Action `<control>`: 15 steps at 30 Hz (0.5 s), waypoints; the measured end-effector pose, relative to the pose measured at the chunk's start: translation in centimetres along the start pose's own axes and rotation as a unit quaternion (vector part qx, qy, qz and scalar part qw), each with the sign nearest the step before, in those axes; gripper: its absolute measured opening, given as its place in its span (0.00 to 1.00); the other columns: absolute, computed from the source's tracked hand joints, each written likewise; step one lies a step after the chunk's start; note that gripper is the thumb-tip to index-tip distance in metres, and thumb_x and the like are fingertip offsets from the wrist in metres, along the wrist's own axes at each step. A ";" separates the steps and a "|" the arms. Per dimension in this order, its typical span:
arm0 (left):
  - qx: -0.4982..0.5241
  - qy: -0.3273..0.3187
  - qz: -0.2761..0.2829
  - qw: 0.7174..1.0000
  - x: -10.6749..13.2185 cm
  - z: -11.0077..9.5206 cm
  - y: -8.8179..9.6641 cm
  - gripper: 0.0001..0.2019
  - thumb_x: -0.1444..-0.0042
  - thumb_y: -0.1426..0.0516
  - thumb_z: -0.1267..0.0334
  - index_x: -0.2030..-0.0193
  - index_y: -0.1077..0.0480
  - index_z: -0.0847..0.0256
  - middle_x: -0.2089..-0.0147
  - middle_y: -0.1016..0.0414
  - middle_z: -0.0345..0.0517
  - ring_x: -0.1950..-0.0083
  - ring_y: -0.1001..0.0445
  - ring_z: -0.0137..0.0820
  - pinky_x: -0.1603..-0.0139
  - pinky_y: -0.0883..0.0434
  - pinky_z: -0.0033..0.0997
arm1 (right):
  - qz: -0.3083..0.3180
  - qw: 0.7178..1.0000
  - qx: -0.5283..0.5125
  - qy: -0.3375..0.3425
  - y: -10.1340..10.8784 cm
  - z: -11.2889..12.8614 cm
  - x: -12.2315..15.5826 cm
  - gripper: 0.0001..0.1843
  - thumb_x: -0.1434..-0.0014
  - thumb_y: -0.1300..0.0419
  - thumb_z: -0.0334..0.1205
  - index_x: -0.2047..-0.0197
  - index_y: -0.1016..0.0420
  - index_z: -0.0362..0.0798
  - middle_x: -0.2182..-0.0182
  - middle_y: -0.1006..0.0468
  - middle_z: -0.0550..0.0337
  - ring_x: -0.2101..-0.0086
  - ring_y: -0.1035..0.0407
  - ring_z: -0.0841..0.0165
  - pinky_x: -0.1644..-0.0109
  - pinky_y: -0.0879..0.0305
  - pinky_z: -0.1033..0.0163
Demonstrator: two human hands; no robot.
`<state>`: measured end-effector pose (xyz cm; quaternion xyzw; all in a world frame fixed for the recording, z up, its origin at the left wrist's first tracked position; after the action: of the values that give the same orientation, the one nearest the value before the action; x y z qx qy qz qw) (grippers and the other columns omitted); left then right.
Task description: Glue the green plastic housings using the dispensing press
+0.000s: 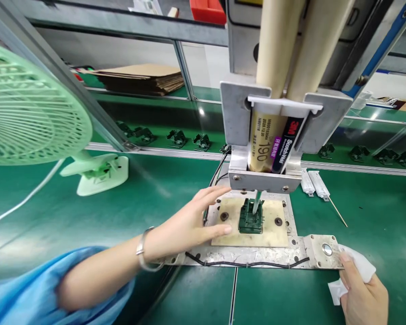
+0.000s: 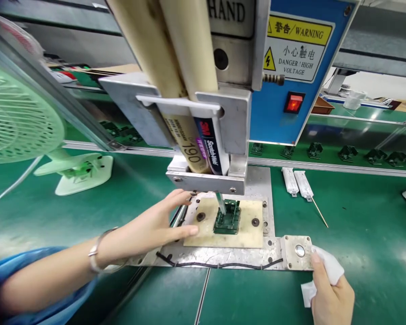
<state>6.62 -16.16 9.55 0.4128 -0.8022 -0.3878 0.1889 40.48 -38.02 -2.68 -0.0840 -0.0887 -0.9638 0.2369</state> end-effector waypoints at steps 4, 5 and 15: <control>-0.063 -0.010 -0.018 0.998 3.3 1.1 -0.1 0.23 0.36 0.46 0.48 0.41 0.29 0.58 0.38 0.28 0.55 0.36 0.30 0.48 0.35 0.32 0.51 | -0.001 0.999 0.047 0.024 0.7 -0.2 -0.4 0.25 0.53 0.26 0.53 0.60 0.18 0.41 0.69 0.18 0.49 0.77 0.25 0.59 0.82 0.30 0.61; -0.093 -0.033 -0.007 0.995 3.9 0.6 -0.9 0.22 0.35 0.47 0.51 0.39 0.29 0.59 0.36 0.29 0.55 0.34 0.33 0.48 0.34 0.33 0.52 | -0.006 0.998 0.055 0.037 0.8 0.0 -0.5 0.24 0.53 0.26 0.53 0.60 0.18 0.42 0.69 0.18 0.49 0.76 0.25 0.58 0.82 0.29 0.61; -0.141 -0.070 0.083 0.984 3.9 -4.3 -7.3 0.34 0.36 0.48 0.43 0.30 0.40 0.63 0.26 0.51 0.60 0.26 0.51 0.56 0.30 0.43 0.65 | -0.094 0.995 0.011 0.029 -0.9 2.2 -0.1 0.33 0.54 0.25 0.55 0.52 0.20 0.40 0.54 0.19 0.44 0.64 0.22 0.54 0.77 0.27 0.63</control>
<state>10.81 -23.96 6.50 0.2862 -0.7821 -0.5079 0.2202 40.45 -36.76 -0.72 -0.0449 -0.0996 -0.9828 0.1490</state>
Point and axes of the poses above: each hand's wrist, its own x-axis away from the middle knuckle, its own y-axis out of the back of the hand, z = x × y, the point moved 5 cm from there along -x, towards the middle knuckle
